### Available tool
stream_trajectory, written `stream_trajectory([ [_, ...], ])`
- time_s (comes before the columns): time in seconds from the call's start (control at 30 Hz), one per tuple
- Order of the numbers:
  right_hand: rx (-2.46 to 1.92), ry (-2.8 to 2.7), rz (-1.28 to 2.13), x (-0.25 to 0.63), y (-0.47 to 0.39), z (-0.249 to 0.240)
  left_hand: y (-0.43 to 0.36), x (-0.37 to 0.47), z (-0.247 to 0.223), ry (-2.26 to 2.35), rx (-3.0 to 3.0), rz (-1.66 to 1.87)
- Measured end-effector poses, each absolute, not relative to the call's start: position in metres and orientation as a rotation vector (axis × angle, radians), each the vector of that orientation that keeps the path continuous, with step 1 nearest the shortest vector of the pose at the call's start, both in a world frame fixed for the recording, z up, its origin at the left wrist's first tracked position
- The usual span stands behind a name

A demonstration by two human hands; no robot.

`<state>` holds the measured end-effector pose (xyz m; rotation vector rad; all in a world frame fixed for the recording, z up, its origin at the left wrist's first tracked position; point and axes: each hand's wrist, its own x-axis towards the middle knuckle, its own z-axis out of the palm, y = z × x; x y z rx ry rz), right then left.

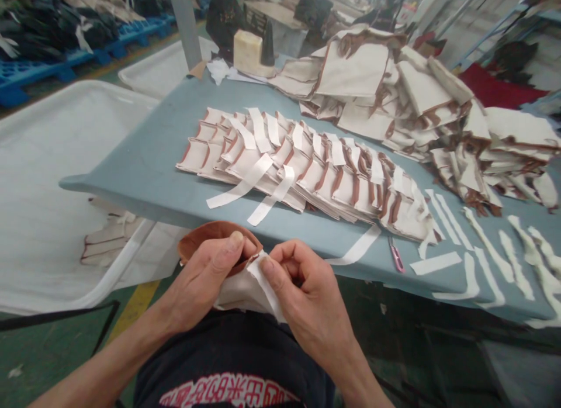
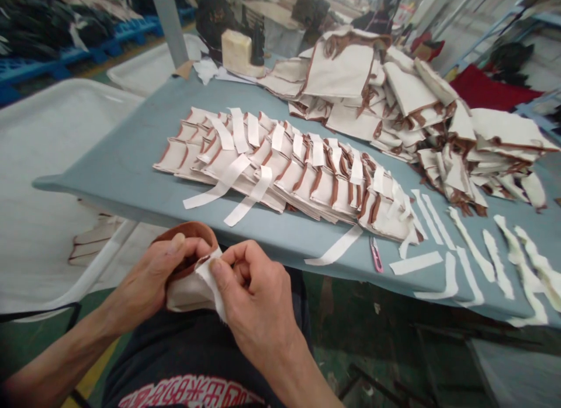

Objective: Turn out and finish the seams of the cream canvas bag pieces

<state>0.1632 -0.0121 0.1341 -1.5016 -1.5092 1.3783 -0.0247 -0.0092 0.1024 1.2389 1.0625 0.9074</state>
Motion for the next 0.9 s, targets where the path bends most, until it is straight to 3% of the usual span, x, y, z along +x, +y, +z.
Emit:
stream_trajectory([
  [0.6, -1.609, -1.783, 1.017, 0.162, -0.007, 0.131, -0.006, -0.033, 0.109, 1.119, 1.552, 0.858],
  [0.73, -1.566, -1.749, 1.164, 0.165, -0.005, 0.131, -0.006, -0.031, 0.109, 1.114, 1.597, 0.898],
  [0.9, -1.393, -1.532, 1.618, 0.169, 0.003, 0.123, -0.007, -0.026, 0.117, 1.156, 1.742, 0.865],
])
